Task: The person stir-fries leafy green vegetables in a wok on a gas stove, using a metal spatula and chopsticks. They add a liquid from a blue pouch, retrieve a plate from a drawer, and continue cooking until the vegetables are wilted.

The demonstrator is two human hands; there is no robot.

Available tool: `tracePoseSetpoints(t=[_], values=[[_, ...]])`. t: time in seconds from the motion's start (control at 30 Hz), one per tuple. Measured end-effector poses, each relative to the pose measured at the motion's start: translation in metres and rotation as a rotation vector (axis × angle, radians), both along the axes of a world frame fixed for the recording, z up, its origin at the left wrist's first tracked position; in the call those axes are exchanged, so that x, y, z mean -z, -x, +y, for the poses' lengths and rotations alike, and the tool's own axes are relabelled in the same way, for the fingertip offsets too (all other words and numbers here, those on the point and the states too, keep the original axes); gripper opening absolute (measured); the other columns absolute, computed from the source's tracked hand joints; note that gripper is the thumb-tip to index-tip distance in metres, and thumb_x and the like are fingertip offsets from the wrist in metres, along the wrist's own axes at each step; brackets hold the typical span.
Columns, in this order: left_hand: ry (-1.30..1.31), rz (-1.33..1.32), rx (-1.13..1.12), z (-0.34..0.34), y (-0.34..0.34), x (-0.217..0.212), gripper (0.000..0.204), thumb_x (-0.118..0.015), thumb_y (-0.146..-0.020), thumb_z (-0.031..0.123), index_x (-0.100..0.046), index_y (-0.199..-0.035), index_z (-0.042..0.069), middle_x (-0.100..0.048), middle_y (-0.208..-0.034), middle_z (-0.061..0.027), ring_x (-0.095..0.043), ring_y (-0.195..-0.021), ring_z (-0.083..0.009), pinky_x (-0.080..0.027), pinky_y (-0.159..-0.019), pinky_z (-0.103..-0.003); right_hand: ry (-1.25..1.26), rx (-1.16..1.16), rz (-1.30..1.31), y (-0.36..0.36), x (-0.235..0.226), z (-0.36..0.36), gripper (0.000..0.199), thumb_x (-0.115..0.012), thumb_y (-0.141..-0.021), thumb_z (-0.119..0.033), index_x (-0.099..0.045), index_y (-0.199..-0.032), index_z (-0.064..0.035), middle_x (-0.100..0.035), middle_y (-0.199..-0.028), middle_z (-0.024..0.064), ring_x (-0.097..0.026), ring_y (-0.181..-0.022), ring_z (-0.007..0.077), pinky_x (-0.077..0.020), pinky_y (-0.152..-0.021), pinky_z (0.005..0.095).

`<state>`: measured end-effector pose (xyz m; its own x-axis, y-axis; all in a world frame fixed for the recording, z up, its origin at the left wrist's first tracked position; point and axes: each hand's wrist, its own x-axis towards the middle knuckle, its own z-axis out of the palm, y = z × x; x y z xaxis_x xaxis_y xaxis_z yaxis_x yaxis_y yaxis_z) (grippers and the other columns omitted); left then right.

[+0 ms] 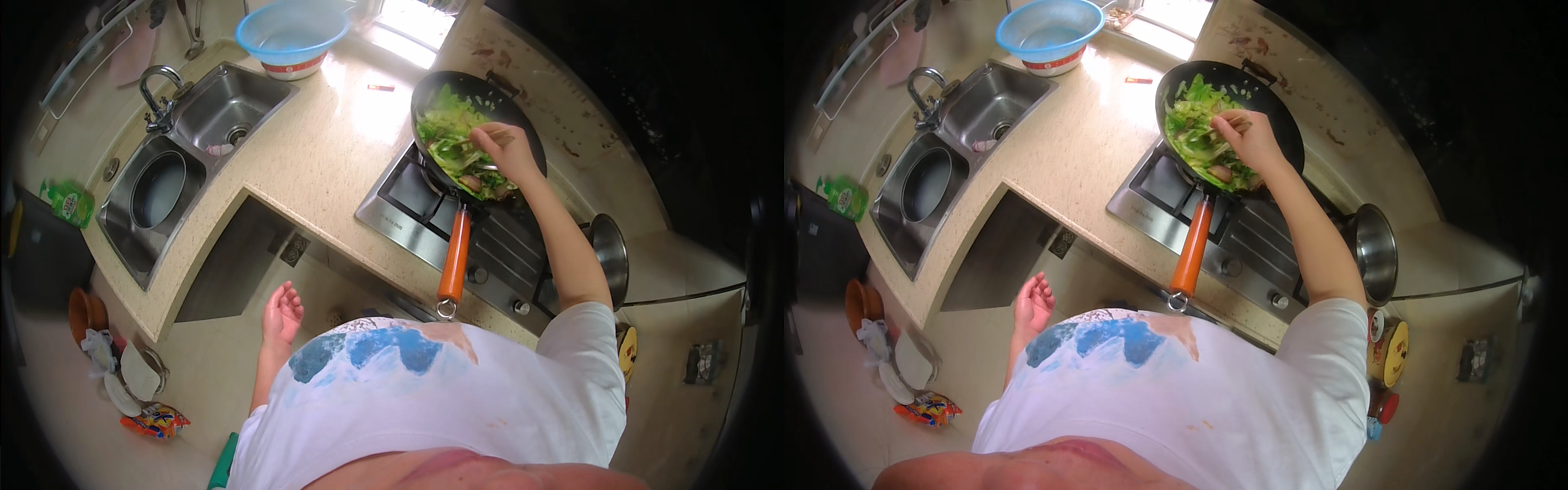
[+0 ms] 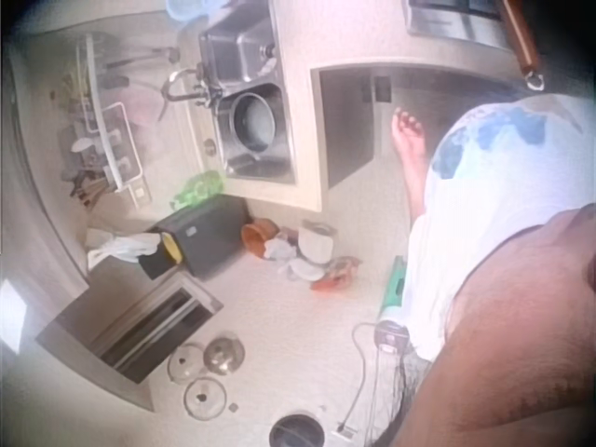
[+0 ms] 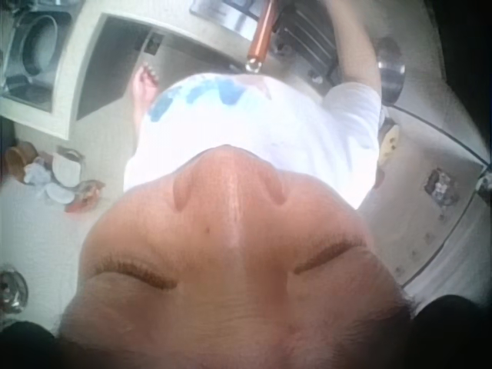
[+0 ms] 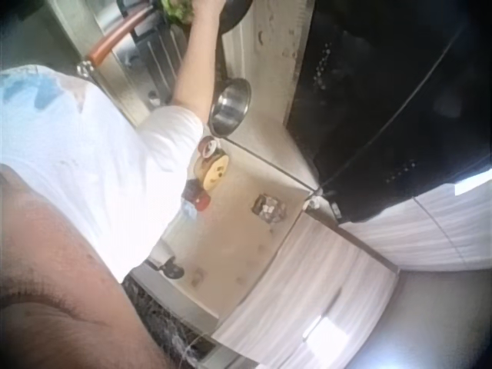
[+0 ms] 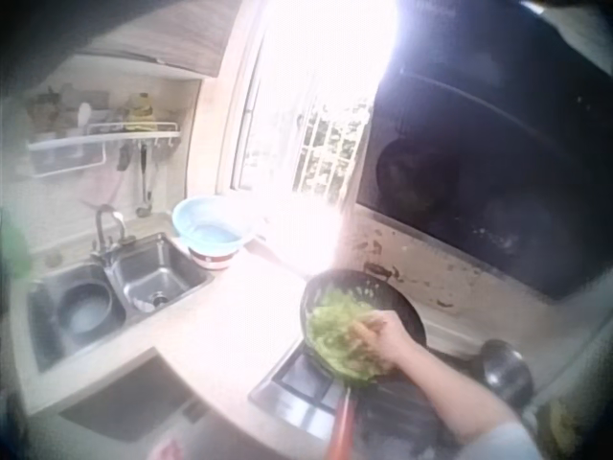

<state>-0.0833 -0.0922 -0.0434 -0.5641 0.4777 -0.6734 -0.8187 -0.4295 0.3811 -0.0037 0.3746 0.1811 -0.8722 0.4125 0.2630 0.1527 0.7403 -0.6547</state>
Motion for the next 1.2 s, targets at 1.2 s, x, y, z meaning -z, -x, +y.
tracePoseSetpoints(t=[1.2], values=[[-0.102, -0.006, 0.249, 0.061, -0.037, -0.016, 0.016, -0.053, -0.091, 0.018, -0.059, -0.101, 0.006, -0.064, -0.077, -0.0044, -0.060, -0.064, -0.0151, -0.050, -0.056, -0.027, 1.513, -0.597, 0.712, -0.213, -0.094, -0.152, 0.046, -0.029, -0.100, -0.042, -0.051, -0.076, -0.0099, -0.043, -0.080, 0.0063, -0.031, -0.064, 0.0162, -0.0335, -0.060, 0.0250]])
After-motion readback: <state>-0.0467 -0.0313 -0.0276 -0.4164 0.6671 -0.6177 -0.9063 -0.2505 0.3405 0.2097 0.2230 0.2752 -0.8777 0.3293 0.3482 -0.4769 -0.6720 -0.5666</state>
